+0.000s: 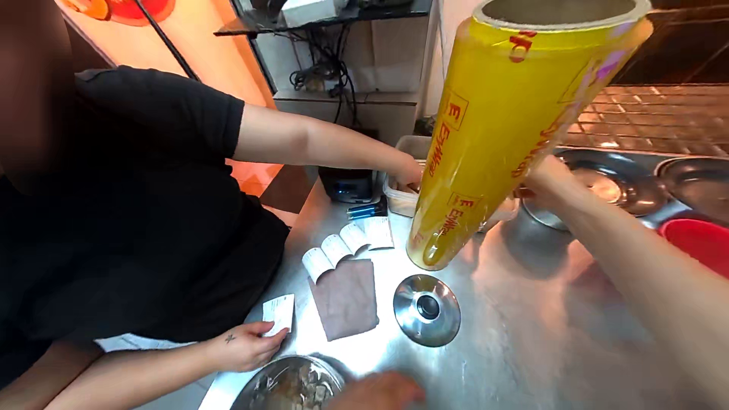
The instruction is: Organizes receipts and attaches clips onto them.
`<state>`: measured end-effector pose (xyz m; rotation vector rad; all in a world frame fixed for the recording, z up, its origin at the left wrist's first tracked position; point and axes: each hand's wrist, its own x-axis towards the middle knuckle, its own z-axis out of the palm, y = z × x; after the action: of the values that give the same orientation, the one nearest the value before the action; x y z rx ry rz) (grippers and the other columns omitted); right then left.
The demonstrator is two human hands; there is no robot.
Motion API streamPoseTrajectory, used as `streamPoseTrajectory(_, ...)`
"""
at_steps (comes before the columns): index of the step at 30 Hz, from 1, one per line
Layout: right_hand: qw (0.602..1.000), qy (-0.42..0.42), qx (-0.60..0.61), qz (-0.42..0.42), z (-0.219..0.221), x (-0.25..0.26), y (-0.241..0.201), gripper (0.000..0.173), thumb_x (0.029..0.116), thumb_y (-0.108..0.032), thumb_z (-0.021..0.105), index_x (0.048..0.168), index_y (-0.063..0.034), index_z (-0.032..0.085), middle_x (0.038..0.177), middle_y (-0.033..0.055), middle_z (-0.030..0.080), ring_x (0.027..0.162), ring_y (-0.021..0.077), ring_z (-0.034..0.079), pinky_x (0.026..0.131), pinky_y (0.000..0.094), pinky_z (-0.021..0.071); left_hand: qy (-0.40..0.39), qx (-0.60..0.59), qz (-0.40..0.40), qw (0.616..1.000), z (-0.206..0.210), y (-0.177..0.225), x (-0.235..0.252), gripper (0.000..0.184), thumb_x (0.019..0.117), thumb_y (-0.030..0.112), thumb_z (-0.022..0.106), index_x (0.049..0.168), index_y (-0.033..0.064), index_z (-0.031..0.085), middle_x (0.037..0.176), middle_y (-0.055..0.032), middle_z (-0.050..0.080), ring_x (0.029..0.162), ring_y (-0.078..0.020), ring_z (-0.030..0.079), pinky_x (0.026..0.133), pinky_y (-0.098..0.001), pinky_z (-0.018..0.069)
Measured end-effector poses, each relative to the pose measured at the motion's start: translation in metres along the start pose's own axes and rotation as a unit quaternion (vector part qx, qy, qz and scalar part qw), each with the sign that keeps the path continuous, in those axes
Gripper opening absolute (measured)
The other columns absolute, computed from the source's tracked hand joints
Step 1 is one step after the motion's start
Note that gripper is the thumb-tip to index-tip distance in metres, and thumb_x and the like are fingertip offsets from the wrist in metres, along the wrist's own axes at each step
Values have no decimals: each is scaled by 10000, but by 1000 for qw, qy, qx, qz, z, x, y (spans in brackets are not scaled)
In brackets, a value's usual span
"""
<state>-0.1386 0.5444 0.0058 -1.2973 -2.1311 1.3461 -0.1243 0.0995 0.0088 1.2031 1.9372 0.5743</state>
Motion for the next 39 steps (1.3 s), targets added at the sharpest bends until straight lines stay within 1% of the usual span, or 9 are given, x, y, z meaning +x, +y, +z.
streamPoseTrajectory(5,970,-12,240,39,-9,-92,58,369,958,-65,495,1321,-106,548,957,64,661,640,132,617,519,282,527,12,181,-178,967,-71,-38,105,468,1049,398,522,1325,38,638,1326,-242,623,1271,-433,570,1058,-625,432)
streamPoseTrajectory(10,932,-88,313,162,21,-174,151,337,901,-78,438,1223,-70,539,903,64,683,594,110,616,464,236,487,141,252,-107,952,-74,-62,165,320,1053,271,550,1282,78,663,1216,-187,686,1169,-371,641,997,-554,488)
streamPoseTrajectory(16,947,-130,272,110,28,-238,192,165,987,-112,562,1148,-77,552,839,21,643,527,59,529,439,203,438,159,315,-111,929,-75,-101,217,766,865,334,782,1469,-17,468,1566,-252,395,1473,-462,327,1172,-732,152)
streamPoseTrajectory(19,948,-196,239,72,21,-246,198,350,984,-100,562,1332,-106,538,973,48,697,568,76,561,470,219,457,174,291,-86,937,-76,-111,224,954,817,367,810,1579,51,331,1509,-198,490,1374,-414,473,1118,-696,288)
streamPoseTrajectory(22,941,-261,211,32,14,-246,194,681,985,-112,568,1612,-189,313,1044,52,723,663,146,662,557,296,567,168,250,-108,947,-83,-109,226,1108,747,433,886,1615,116,275,1363,-203,612,1285,-416,547,1060,-706,334)
streamPoseTrajectory(25,938,-276,208,39,9,-244,188,588,968,-135,593,1534,-127,433,1047,44,710,796,169,710,655,323,615,181,254,-121,942,-79,-90,208,1068,713,484,906,1575,123,389,1347,-231,604,1282,-443,534,1050,-726,330)
streamPoseTrajectory(27,924,-269,262,74,10,-244,184,402,975,-174,593,1370,-100,589,950,-7,664,685,85,610,572,231,519,225,256,-90,936,-63,-61,182,1013,699,505,902,1522,100,471,1282,-242,629,1199,-451,580,1000,-711,378)
streamPoseTrajectory(33,783,-295,511,195,30,-249,158,239,1028,-310,592,1147,-104,611,717,-79,499,499,-17,398,447,129,348,325,263,-45,907,55,30,124,1003,700,589,792,1499,62,492,1167,-207,667,1020,-425,659,902,-713,447)
streamPoseTrajectory(39,854,-210,415,234,7,-254,190,188,945,-162,729,1079,-70,635,615,-17,490,450,26,387,434,172,344,300,164,-66,937,159,54,127,1235,568,626,859,1554,43,399,1277,-245,591,1056,-429,626,900,-707,405)
